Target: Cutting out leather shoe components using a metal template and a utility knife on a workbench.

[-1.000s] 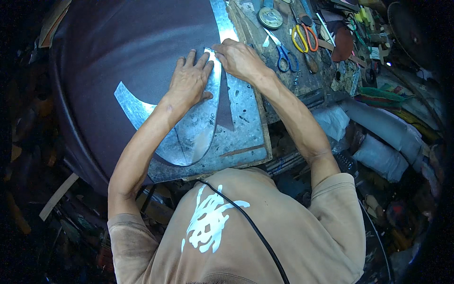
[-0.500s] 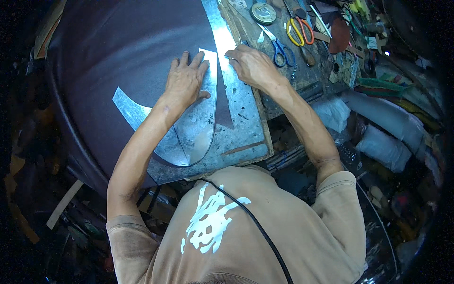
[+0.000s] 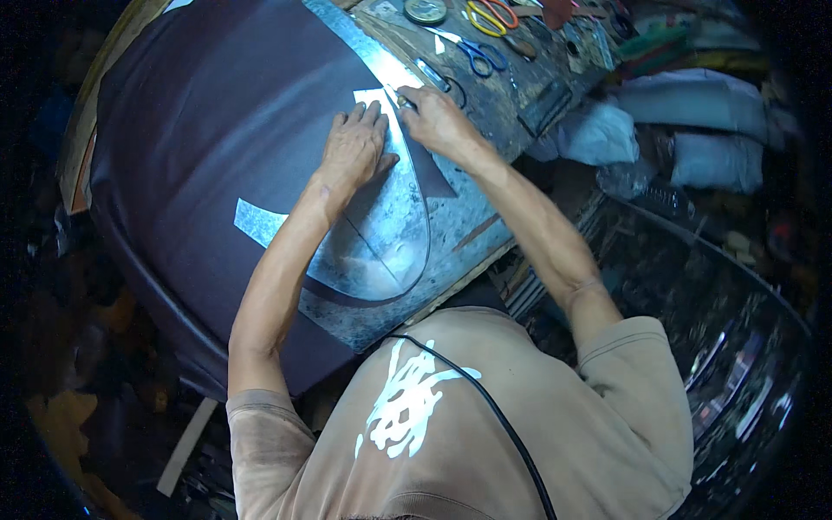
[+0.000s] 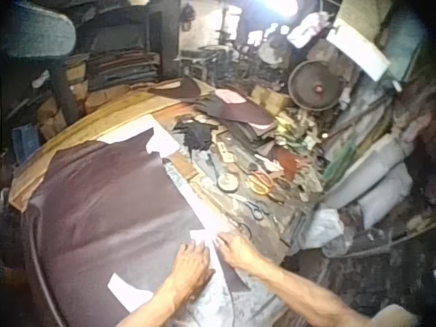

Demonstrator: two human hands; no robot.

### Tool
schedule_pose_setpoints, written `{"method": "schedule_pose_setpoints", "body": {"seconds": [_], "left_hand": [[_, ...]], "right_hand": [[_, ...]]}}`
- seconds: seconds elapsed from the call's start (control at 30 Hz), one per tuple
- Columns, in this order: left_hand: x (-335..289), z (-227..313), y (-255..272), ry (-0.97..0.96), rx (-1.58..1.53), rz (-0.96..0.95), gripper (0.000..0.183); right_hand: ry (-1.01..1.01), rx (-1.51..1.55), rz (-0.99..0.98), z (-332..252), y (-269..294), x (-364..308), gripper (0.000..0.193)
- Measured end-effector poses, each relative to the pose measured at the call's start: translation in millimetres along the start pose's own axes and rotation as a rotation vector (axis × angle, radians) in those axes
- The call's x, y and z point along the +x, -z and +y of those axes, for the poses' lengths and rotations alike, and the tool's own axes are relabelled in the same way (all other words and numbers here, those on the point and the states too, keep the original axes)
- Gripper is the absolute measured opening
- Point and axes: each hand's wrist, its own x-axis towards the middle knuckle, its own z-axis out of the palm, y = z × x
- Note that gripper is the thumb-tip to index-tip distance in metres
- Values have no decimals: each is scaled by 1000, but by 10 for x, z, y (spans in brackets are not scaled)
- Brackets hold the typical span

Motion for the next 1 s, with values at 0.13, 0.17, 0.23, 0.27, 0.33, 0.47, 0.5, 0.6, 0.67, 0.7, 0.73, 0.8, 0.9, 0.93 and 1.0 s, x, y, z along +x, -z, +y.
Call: {"method": "schedule_pose_setpoints", "body": {"seconds": [0.13,0.17,0.23,0.27,0.33,0.47,0.5,0.6,0.67,0.7,0.73,0.8,0.9,0.93,1.0], "left_hand": [[-28,45,29,-44,-11,-7,90],[-29,58,23,-51,-16,-1,90],[-42,36,-3,-51,3,23,97],[-51,25,-13,-55,1,28,97],[-77,5,-23,-57,-3,46,98],[-60,15,-14,-59,-3,6,99],[-64,15,-19,-56,-1,12,99],[-58,15,-34,-56,5,27,100],[-39,11,-44,-59,11,35,99],[-45,5,-36,-55,1,34,98],[-55,5,-27,-51,-9,33,98],[-57,13,3,-50,-8,8,96],[-47,9,-10,-61,21,-12,95],[-50,7,-23,-75,48,-6,95],[-52,-2,-45,-74,45,-5,95]], "right_hand": [[-123,-8,165,-141,-264,-128,33],[-121,-18,211,-142,-284,-132,32],[-114,-47,225,-161,-343,-127,31],[-102,-69,233,-163,-359,-121,30],[-99,-82,237,-179,-380,-122,30],[-101,-103,253,-175,-418,-105,30],[-101,-103,252,-188,-414,-103,30],[-99,-95,236,-203,-392,-93,30],[-100,-105,238,-198,-386,-85,30],[-103,-103,237,-195,-394,-85,30],[-101,-102,238,-193,-400,-77,30],[-100,-98,238,-197,-401,-91,30],[-124,-80,207,-207,-387,-164,29],[-111,-78,213,-208,-384,-195,29],[-102,-78,219,-206,-384,-260,29]]}}
